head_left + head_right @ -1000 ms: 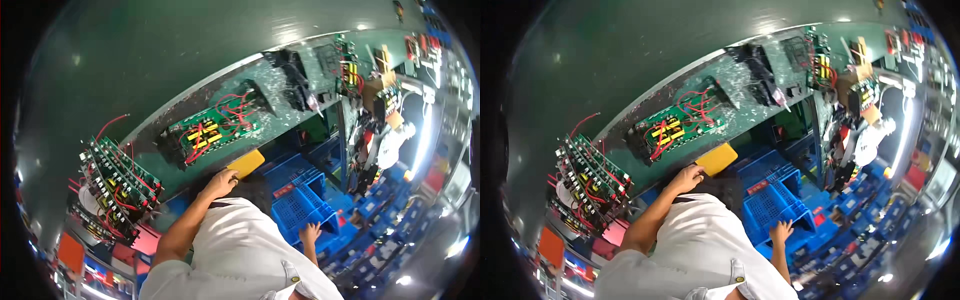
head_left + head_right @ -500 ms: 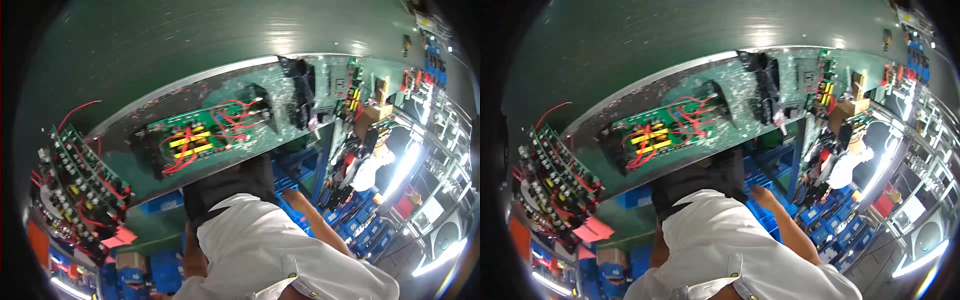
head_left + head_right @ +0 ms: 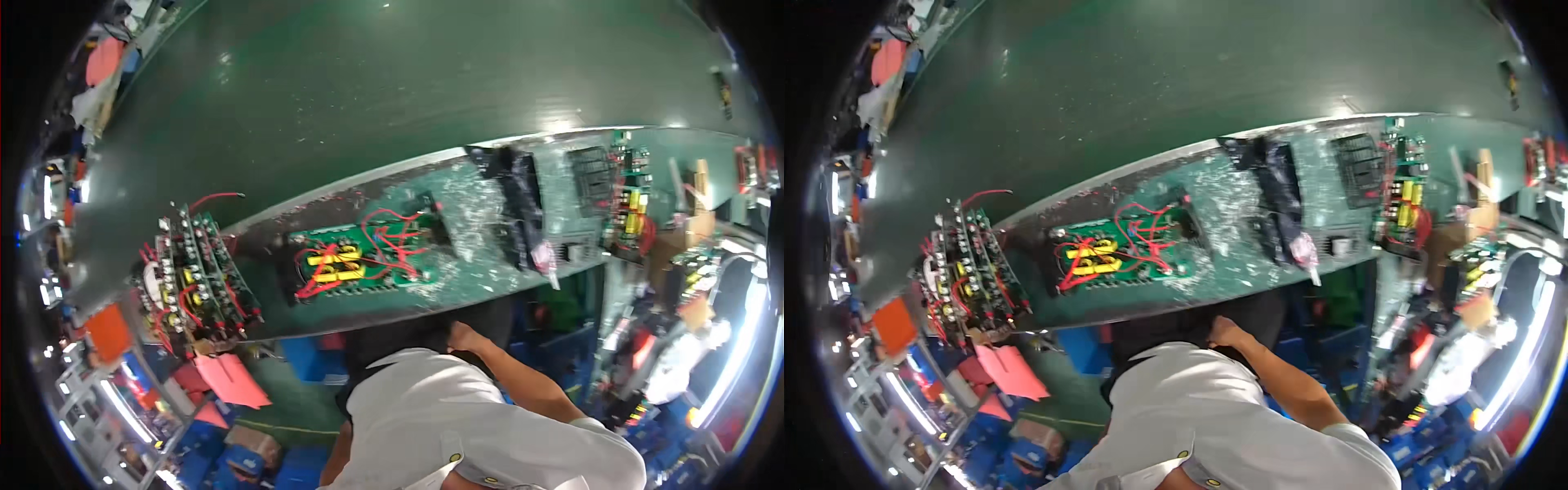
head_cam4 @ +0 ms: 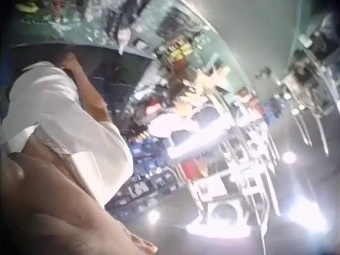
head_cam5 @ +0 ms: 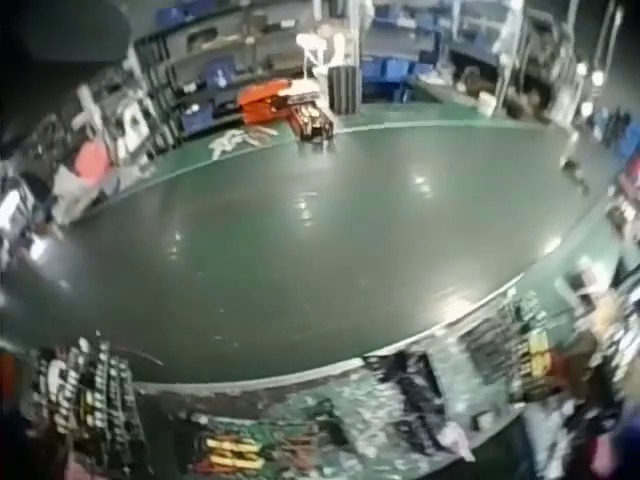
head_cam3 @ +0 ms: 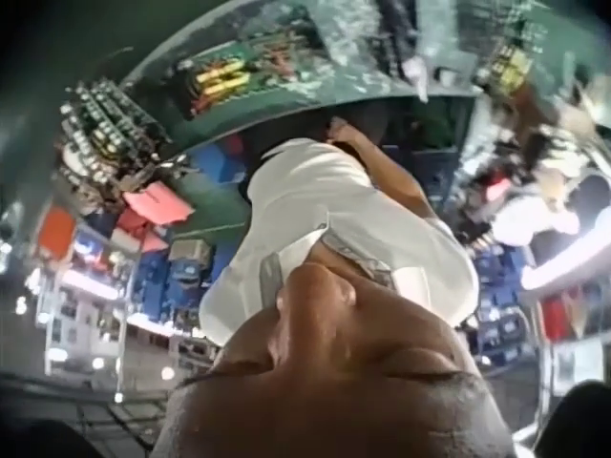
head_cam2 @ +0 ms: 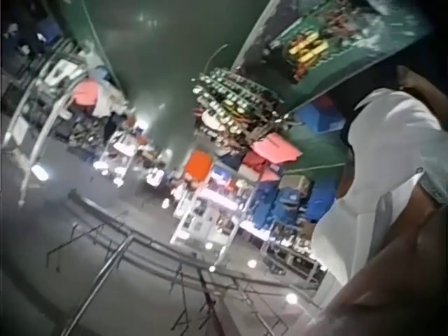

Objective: Assembling electronic components on a circuit board and applying adhesive paste using a brush.

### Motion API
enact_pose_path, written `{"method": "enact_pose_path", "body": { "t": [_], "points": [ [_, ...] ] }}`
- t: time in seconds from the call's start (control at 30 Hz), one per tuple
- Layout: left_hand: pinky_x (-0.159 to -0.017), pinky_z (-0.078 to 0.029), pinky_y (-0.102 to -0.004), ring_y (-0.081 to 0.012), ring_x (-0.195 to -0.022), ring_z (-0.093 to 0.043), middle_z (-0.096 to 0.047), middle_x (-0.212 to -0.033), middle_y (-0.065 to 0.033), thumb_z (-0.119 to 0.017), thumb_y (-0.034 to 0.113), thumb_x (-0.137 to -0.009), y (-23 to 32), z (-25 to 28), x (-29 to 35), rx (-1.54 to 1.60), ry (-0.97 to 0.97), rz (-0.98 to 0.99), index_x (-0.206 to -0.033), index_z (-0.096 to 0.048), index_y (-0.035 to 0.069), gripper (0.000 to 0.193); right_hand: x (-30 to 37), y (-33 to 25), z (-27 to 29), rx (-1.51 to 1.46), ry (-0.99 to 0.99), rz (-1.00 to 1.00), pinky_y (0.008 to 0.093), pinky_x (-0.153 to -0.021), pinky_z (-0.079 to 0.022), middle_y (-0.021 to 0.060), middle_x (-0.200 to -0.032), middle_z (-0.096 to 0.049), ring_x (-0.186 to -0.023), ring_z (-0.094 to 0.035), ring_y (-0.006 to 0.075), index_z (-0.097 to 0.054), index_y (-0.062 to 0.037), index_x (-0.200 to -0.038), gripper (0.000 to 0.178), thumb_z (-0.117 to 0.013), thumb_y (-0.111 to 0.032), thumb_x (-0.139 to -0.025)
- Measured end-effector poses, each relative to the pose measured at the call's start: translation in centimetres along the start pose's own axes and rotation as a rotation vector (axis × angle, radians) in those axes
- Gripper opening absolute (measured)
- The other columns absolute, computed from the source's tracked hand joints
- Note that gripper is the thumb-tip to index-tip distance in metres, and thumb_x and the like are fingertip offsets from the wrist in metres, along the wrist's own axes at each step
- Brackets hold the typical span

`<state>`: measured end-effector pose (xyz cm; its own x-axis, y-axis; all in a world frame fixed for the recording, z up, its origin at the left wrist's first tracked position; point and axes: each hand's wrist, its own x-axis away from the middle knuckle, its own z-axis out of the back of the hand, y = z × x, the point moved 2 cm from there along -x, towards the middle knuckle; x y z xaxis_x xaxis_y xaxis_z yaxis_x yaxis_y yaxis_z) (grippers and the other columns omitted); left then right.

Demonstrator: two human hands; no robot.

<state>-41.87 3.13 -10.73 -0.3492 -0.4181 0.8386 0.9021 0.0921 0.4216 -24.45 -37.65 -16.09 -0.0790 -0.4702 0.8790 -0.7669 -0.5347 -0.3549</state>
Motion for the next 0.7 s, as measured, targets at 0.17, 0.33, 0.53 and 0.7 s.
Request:
{"method": "enact_pose_path", "body": {
  "t": [0.17, 0.33, 0.53, 0.7],
  "points": [
    [-0.079, -0.048, -0.0297, -0.0163, -0.088, -0.059, -0.062, -0.100, -0.0060, -0.041, 0.040, -0.102, 0.6, 8.0, -4.2, -0.201, 0.051, 0.109, -0.114, -0.058, 0.005, 0.041, -12.0, 5.4, -5.1, 0.822, 0.310, 0.356, 0.0468, -0.084, -0.052, 0.0197, -0.105, -0.068, -0.094, -0.066, 0.0362, -0.067, 0.0005, -0.106, 0.041, -0.066, -0.030, -0.079],
    [-0.078, -0.048, -0.0298, -0.0160, -0.087, -0.059, -0.062, -0.098, -0.0059, -0.041, 0.039, -0.102, -5.6, 9.4, -12.0, -0.253, -0.026, 0.203, -0.113, -0.058, 0.006, 0.039, -13.0, 2.5, -6.6, 0.666, 0.248, 0.407, 0.0448, -0.114, -0.024, 0.0166, -0.144, -0.044, -0.137, -0.035, 0.0336, -0.054, -0.0084, -0.132, 0.046, -0.048, -0.027, -0.091],
    [-0.077, -0.048, -0.0298, -0.0157, -0.085, -0.059, -0.062, -0.096, -0.0059, -0.041, 0.039, -0.102, -16.1, 7.2, -18.9, -0.298, -0.217, 0.264, -0.112, -0.059, 0.006, 0.038, -14.8, 1.3, -7.0, 0.734, 0.410, 0.314, 0.0445, -0.097, -0.044, 0.0209, -0.124, -0.058, -0.119, -0.052, 0.0377, -0.060, -0.0038, -0.119, 0.035, -0.050, -0.017, -0.088],
    [-0.077, -0.048, -0.0298, -0.0155, -0.083, -0.059, -0.062, -0.094, -0.0059, -0.041, 0.038, -0.102, -17.0, 1.4, -25.2, -0.377, -0.375, 0.179, -0.111, -0.059, 0.006, 0.037, -13.6, 4.5, -4.7, 0.720, 0.340, 0.349, 0.0470, -0.076, -0.050, 0.0262, -0.085, -0.065, -0.086, -0.064, 0.0412, -0.061, 0.0048, -0.088, 0.022, -0.060, -0.010, -0.071]
  ]
}}
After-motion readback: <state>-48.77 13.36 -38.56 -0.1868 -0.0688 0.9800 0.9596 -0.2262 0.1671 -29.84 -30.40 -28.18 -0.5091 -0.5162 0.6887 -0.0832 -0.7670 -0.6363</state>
